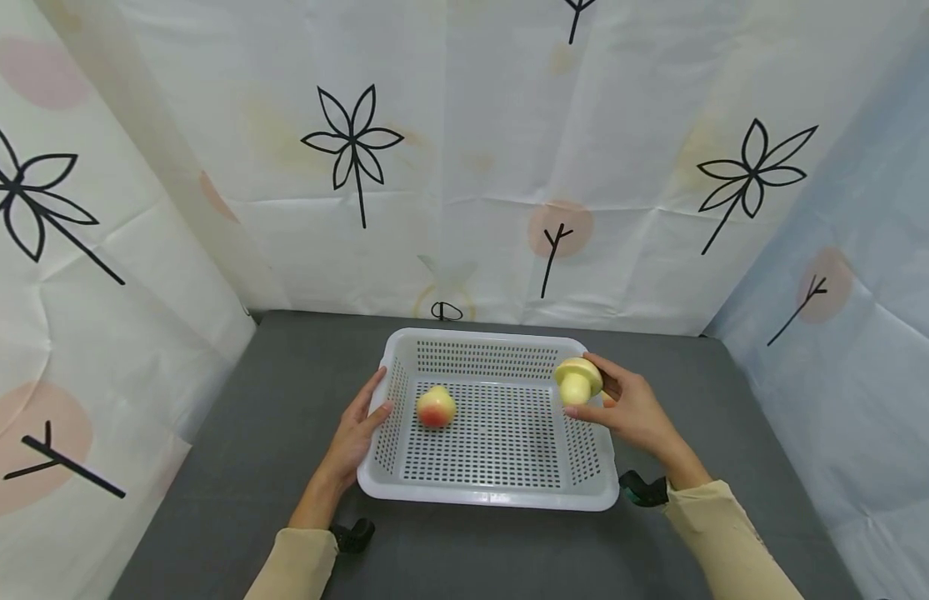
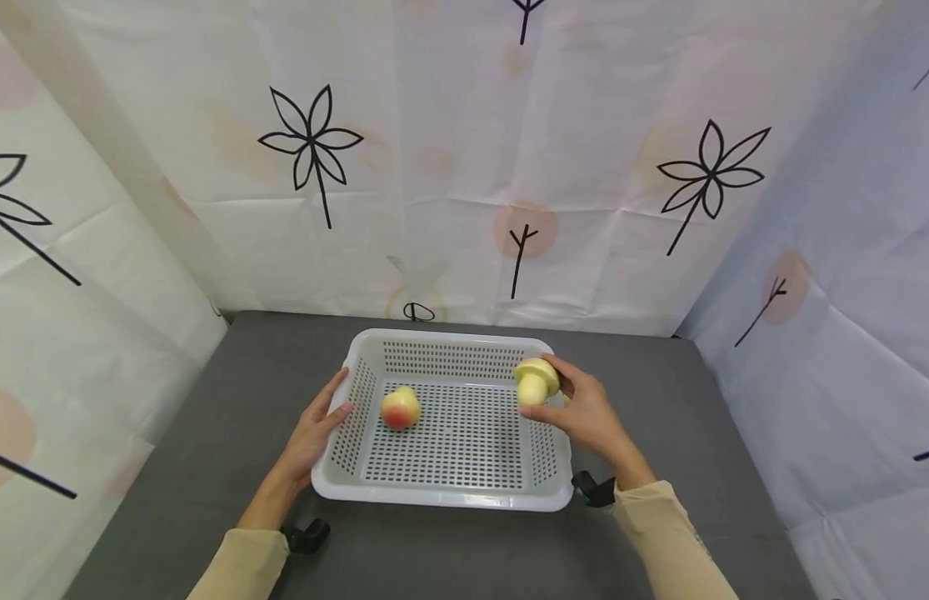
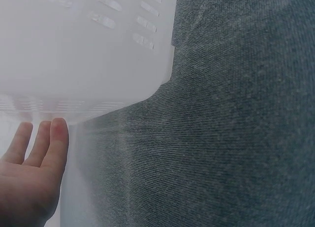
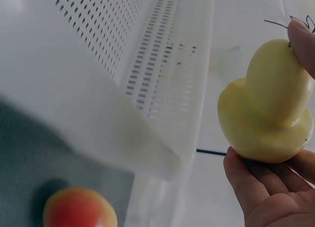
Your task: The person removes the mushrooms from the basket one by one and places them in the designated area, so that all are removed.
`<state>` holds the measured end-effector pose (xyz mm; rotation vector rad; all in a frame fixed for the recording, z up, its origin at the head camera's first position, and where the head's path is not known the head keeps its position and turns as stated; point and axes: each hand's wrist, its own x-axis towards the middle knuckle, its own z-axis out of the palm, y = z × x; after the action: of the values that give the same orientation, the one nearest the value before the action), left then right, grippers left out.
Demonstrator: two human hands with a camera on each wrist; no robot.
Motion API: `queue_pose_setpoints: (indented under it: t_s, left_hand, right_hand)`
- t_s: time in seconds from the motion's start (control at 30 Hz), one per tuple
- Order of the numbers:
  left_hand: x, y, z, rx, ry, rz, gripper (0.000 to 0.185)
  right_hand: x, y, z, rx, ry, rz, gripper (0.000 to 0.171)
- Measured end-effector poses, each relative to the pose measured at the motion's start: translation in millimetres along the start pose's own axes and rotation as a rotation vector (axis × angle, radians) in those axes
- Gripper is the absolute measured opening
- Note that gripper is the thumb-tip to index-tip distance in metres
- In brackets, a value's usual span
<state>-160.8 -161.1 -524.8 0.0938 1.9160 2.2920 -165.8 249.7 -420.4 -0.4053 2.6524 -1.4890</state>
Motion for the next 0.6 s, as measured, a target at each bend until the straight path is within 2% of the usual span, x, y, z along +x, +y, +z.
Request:
queue_pose_setpoints:
  t_s: [0.2,0.6]
  left_hand:
    - [0.7,-0.7,-0.1,0.011,0.002,-0.001,0.065]
    - [0.5,0.3,-0.2,0.022,-0.017,0.008,0.065]
  right_hand:
    - [-8,2,-18,-0.008,0.031,0.02,0.089]
    - [-18,15,-51,-0.112,0.059,0.098,0.095]
